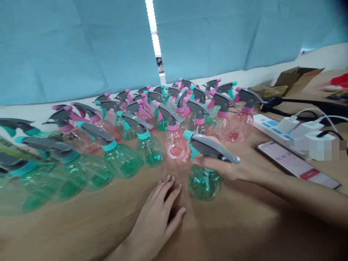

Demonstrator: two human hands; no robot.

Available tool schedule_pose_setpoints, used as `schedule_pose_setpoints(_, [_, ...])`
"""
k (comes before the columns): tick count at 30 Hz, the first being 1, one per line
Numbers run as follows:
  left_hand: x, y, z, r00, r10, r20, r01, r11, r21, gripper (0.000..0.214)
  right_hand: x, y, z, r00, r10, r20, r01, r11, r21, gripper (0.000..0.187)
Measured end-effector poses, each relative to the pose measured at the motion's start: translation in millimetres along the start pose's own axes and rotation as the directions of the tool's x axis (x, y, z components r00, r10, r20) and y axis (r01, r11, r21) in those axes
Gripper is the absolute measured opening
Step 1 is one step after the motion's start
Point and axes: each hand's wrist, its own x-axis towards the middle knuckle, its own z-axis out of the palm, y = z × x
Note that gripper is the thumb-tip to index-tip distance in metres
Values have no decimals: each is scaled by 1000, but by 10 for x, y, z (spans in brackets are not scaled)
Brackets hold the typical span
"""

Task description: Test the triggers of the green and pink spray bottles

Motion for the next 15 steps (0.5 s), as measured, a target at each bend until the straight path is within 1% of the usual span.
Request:
schedule_pose_setpoints(3, [-5,-3,0,1000,0,4,0,1000,1,41,-11,44,3,1000,9,29,-9,1000,6,21])
schedule_pose_setpoints(7, [-3,-7,-1,1000,-1,19,1,1000,-9,42,-55,175,25,999,37,1,-37,999,3,17])
schedule_pose_setpoints(10, [8,-15,0,1000,-10,11,10,999,-40,50,-71,216,37,999,52,-7,-53,998,-24,24])
schedule_pose_setpoints(15, [-4,-5,-11,998,-53,-22,49,985,-165,63,-42,192,104,998,-7,-56,4,999,-53,35])
